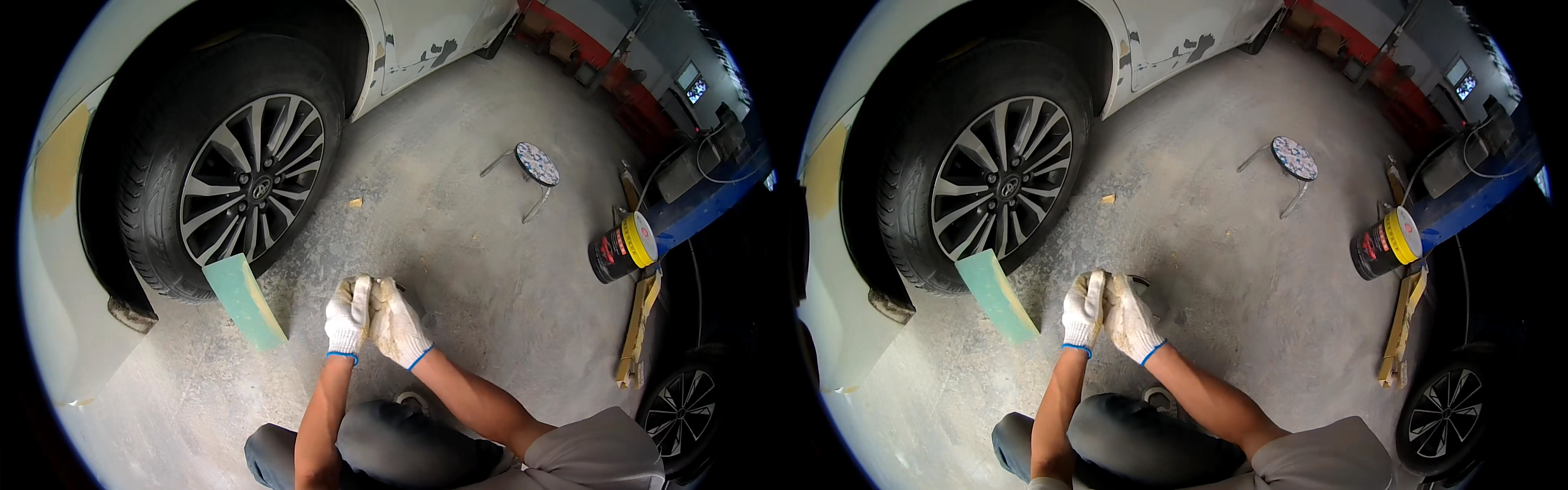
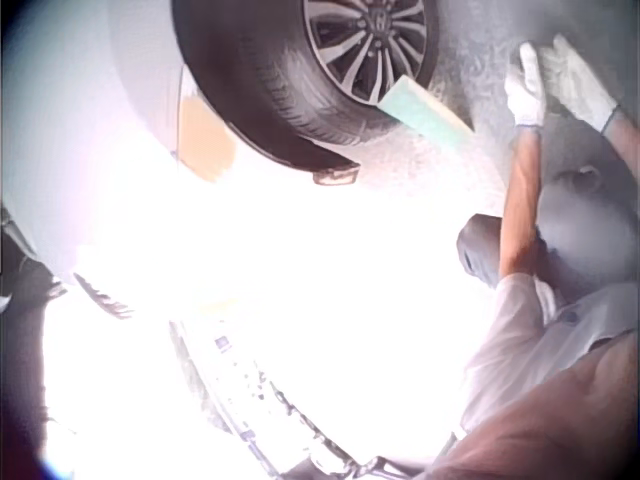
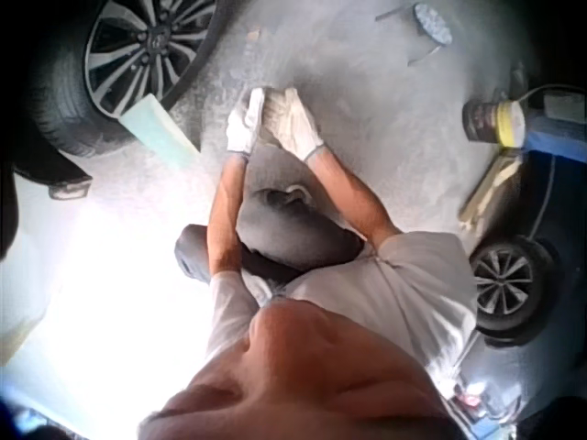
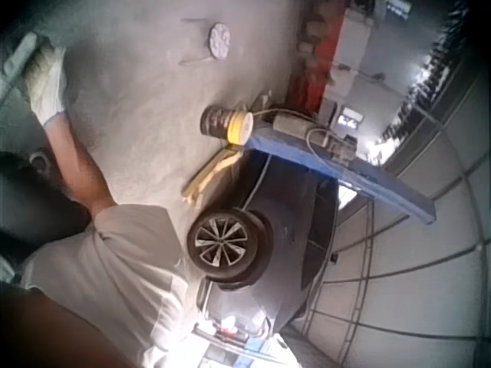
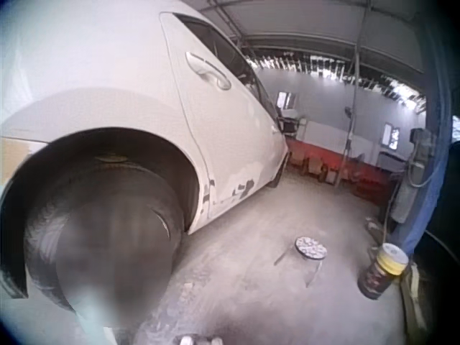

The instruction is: The person applies yellow body filler to a white car's rear bumper and side panel using a yellow plastic spreader and a metal putty knife. They smooth the filler over damaged areas, scrape excess material from the tools, and move between the bumper and the side panel to continue the repair.

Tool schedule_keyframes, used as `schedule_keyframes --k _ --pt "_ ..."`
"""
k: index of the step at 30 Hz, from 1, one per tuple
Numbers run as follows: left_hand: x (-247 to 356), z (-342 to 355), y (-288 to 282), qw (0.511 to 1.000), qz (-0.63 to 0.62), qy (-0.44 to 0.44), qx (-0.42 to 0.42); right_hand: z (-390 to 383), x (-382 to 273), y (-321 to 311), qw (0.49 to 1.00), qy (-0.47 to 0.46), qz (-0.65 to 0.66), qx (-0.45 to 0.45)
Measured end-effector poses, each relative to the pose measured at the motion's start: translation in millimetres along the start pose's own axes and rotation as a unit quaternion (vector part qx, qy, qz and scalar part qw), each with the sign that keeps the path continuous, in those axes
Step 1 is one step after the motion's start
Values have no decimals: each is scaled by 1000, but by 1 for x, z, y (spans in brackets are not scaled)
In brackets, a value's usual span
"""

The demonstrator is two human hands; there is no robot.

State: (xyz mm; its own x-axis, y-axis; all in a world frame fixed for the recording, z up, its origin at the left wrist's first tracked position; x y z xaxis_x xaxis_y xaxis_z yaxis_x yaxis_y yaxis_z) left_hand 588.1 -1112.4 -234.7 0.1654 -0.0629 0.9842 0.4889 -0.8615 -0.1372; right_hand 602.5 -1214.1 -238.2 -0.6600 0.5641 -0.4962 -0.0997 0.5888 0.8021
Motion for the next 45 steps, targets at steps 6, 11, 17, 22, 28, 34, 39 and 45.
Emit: schedule_keyframes --k 6,11,17,22,28,34,39,45 --pt "-87 38 -61 969 -102 -146 172 10 60 37 986 66 -146 -41" --pt "-64 41 -104 948 -220 -52 224 -38 69 6 992 80 -96 -28" --pt "18 2 -50 972 -143 22 183 -47 45 -87 959 -28 -194 205" --pt "66 -44 -9 983 125 126 47 -33 28 -21 963 -106 -119 219" --pt "69 0 -87 969 -16 119 215 -71 10 -28 985 0 -167 43" --pt "72 -30 -37 994 -52 87 40 -62 7 32 996 79 12 -41" --pt "45 -71 -7 978 -94 5 -187 -48 8 6 977 38 -132 165" --pt "53 -95 -9 916 -304 -6 -260 -38 -15 2 840 -258 -454 149"
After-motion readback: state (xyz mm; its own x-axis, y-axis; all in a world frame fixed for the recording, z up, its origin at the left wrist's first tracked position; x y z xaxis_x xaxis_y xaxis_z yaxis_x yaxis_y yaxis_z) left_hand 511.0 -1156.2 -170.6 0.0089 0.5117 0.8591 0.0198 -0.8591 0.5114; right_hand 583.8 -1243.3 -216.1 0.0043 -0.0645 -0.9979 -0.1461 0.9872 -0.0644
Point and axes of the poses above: each hand's wrist, its own z-axis towards the middle knuckle, its own y-axis out of the palm, x = y × z, the point moved 5 cm from there along z, towards the middle knuckle, and after that the axes turned 2 degrees about -x, right-handed, at the moved point
